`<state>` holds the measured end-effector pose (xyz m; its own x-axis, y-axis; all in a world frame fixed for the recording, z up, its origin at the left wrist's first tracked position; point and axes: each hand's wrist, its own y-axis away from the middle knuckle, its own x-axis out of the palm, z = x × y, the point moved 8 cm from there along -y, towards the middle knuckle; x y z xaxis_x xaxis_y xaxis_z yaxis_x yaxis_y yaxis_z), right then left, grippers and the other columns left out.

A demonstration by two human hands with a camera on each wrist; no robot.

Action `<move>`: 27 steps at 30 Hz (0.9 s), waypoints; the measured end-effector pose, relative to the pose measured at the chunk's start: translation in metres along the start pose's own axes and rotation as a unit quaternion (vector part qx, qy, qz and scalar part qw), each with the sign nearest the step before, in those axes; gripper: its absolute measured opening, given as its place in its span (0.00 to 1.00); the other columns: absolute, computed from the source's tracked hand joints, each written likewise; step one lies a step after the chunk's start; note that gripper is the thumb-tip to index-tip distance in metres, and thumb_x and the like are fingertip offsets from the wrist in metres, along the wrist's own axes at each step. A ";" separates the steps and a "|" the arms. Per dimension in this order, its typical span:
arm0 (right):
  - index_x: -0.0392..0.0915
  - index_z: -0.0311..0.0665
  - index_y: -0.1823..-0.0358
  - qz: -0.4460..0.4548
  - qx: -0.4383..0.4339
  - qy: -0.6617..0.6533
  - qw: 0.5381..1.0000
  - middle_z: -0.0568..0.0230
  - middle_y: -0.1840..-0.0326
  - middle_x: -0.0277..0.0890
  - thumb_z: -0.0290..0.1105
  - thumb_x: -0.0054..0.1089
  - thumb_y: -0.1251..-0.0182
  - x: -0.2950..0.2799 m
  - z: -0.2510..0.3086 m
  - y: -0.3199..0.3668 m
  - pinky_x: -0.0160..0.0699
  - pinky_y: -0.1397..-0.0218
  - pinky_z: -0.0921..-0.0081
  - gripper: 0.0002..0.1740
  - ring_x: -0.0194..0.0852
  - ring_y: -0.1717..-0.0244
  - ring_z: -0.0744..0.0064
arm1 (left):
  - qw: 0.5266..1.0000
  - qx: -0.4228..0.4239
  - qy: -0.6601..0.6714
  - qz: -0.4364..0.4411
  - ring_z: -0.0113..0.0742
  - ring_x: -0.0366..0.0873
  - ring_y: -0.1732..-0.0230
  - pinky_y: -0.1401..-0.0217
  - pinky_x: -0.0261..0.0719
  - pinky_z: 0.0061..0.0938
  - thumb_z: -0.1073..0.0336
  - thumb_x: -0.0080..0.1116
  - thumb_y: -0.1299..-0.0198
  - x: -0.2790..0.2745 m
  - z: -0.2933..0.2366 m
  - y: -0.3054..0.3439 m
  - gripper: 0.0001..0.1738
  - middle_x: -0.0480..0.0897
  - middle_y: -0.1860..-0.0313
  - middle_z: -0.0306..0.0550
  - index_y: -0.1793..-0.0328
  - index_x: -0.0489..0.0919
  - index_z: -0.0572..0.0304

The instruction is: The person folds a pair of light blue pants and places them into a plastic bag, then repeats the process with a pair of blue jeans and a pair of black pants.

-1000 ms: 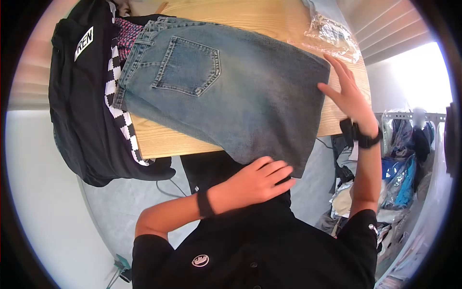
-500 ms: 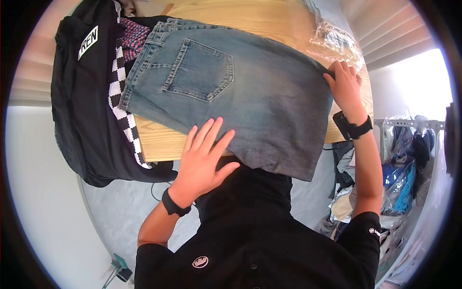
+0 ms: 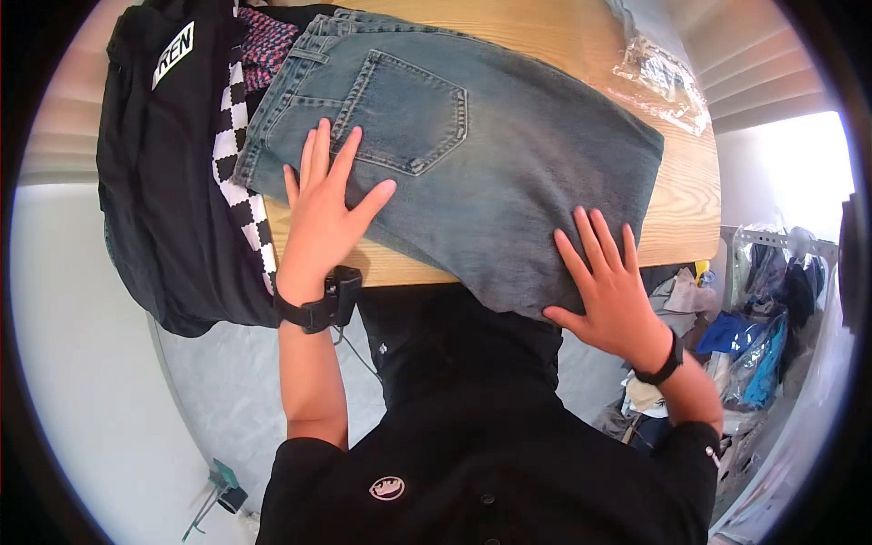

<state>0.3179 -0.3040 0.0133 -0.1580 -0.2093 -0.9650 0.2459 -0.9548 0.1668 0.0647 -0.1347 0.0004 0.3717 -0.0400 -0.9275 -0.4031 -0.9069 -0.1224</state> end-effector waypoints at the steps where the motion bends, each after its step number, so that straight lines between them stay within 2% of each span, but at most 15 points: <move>1: 0.59 0.39 0.25 -0.004 0.018 -0.003 1.000 0.43 0.20 0.46 0.56 0.62 0.40 0.002 -0.002 0.006 0.37 0.23 0.38 0.46 0.40 0.19 0.43 | 1.000 -0.001 0.007 0.010 0.54 0.44 0.18 0.23 0.37 0.64 0.43 0.61 0.40 -0.002 0.004 -0.002 0.41 0.52 0.19 0.57 0.25 0.66 0.53; 3: 0.60 0.39 0.26 -0.021 0.063 -0.016 0.998 0.44 0.19 0.45 0.54 0.61 0.39 0.009 -0.009 0.017 0.33 0.22 0.38 0.44 0.37 0.18 0.44 | 0.999 -0.006 0.030 0.024 0.53 0.44 0.18 0.23 0.37 0.63 0.45 0.62 0.40 -0.003 0.008 -0.007 0.40 0.51 0.18 0.56 0.24 0.66 0.53; 6: 0.60 0.39 0.25 -0.061 0.151 -0.020 0.986 0.44 0.19 0.44 0.53 0.60 0.37 0.022 -0.020 0.035 0.31 0.22 0.39 0.43 0.37 0.18 0.44 | 0.998 -0.002 0.049 0.041 0.50 0.42 0.17 0.21 0.33 0.58 0.50 0.62 0.38 -0.005 0.009 -0.006 0.37 0.52 0.18 0.52 0.24 0.65 0.51; 7: 0.61 0.39 0.26 -0.074 0.171 -0.046 0.981 0.46 0.19 0.44 0.49 0.60 0.37 0.021 -0.018 0.037 0.29 0.22 0.39 0.40 0.36 0.18 0.45 | 0.998 -0.004 0.048 0.034 0.51 0.43 0.17 0.21 0.34 0.59 0.51 0.62 0.38 -0.006 0.006 -0.004 0.37 0.52 0.19 0.54 0.24 0.66 0.51; 10: 0.65 0.38 0.29 -0.105 0.153 -0.158 0.970 0.48 0.21 0.52 0.42 0.61 0.37 0.010 -0.020 0.036 0.28 0.21 0.40 0.36 0.40 0.18 0.46 | 1.000 0.001 0.028 -0.001 0.57 0.47 0.19 0.23 0.38 0.64 0.55 0.62 0.40 -0.011 -0.010 0.003 0.33 0.56 0.21 0.58 0.28 0.70 0.53; 11: 0.70 0.36 0.35 -0.163 0.100 -0.239 0.952 0.51 0.26 0.63 0.30 0.63 0.40 -0.001 -0.027 0.036 0.37 0.21 0.42 0.30 0.50 0.21 0.47 | 1.000 0.023 -0.005 0.020 0.58 0.48 0.19 0.22 0.38 0.61 0.56 0.62 0.39 -0.010 -0.029 0.008 0.32 0.57 0.21 0.56 0.28 0.71 0.53; 12: 0.73 0.35 0.39 -0.235 0.080 -0.266 0.932 0.53 0.34 0.71 0.24 0.65 0.44 -0.014 -0.034 0.036 0.54 0.24 0.52 0.28 0.63 0.28 0.47 | 0.998 0.042 -0.036 0.043 0.59 0.48 0.20 0.21 0.38 0.59 0.56 0.62 0.39 -0.009 -0.050 0.015 0.31 0.58 0.21 0.55 0.29 0.72 0.52; 14: 0.74 0.34 0.42 -0.243 0.101 -0.248 0.933 0.53 0.38 0.74 0.22 0.67 0.46 -0.031 -0.050 0.024 0.66 0.30 0.61 0.27 0.70 0.34 0.48 | 0.990 0.110 0.016 0.086 0.61 0.47 0.20 0.22 0.38 0.61 0.57 0.62 0.39 0.002 -0.083 0.026 0.30 0.59 0.22 0.56 0.30 0.72 0.53; 15: 0.70 0.36 0.37 -0.229 0.074 -0.155 0.958 0.51 0.38 0.72 0.23 0.67 0.45 -0.044 -0.055 0.013 0.70 0.34 0.65 0.32 0.71 0.37 0.49 | 0.984 0.132 0.060 0.100 0.61 0.46 0.19 0.22 0.37 0.62 0.54 0.63 0.39 0.012 -0.092 0.030 0.32 0.57 0.21 0.56 0.29 0.72 0.52; 17: 0.64 0.37 0.31 -0.170 0.118 -0.157 0.966 0.49 0.34 0.67 0.24 0.68 0.45 -0.052 -0.087 -0.008 0.73 0.38 0.62 0.38 0.71 0.39 0.47 | 0.987 0.117 0.064 0.087 0.61 0.46 0.19 0.23 0.37 0.63 0.51 0.63 0.40 0.024 -0.097 0.032 0.34 0.56 0.21 0.57 0.28 0.71 0.52; 19: 0.57 0.39 0.26 -0.127 0.123 -0.215 0.961 0.49 0.32 0.64 0.28 0.67 0.43 -0.062 -0.122 -0.031 0.75 0.43 0.61 0.42 0.73 0.45 0.46 | 0.991 0.090 0.065 0.070 0.61 0.45 0.19 0.23 0.35 0.65 0.46 0.63 0.41 0.029 -0.099 0.031 0.37 0.54 0.20 0.57 0.27 0.70 0.52; 22: 0.68 0.38 0.34 -0.152 0.124 -0.095 0.976 0.52 0.41 0.71 0.35 0.66 0.39 -0.064 -0.167 -0.056 0.76 0.49 0.62 0.31 0.76 0.52 0.49 | 0.993 0.095 0.053 0.054 0.64 0.45 0.20 0.26 0.36 0.72 0.47 0.63 0.40 0.031 -0.102 0.033 0.35 0.54 0.20 0.60 0.29 0.71 0.55; 24: 0.76 0.37 0.42 -0.149 0.100 -0.033 0.983 0.53 0.50 0.76 0.38 0.65 0.37 -0.054 -0.183 -0.070 0.76 0.53 0.63 0.23 0.77 0.56 0.51 | 0.994 0.086 0.056 0.049 0.60 0.46 0.19 0.26 0.35 0.70 0.49 0.63 0.39 0.030 -0.102 0.032 0.33 0.54 0.20 0.57 0.30 0.72 0.52; 27: 0.83 0.33 0.57 -0.178 0.138 -0.068 0.972 0.55 0.63 0.77 0.37 0.65 0.36 -0.054 -0.198 -0.070 0.75 0.57 0.62 0.14 0.78 0.60 0.52 | 0.996 0.058 0.040 0.049 0.55 0.47 0.19 0.25 0.35 0.69 0.51 0.62 0.38 0.030 -0.092 0.032 0.30 0.54 0.20 0.54 0.32 0.73 0.50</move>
<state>0.4984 -0.1845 0.0140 -0.3166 0.1366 -0.9387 -0.1106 -0.9882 -0.1065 0.1402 -0.2037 0.0012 0.3893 -0.1625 -0.9067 -0.5329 -0.8426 -0.0777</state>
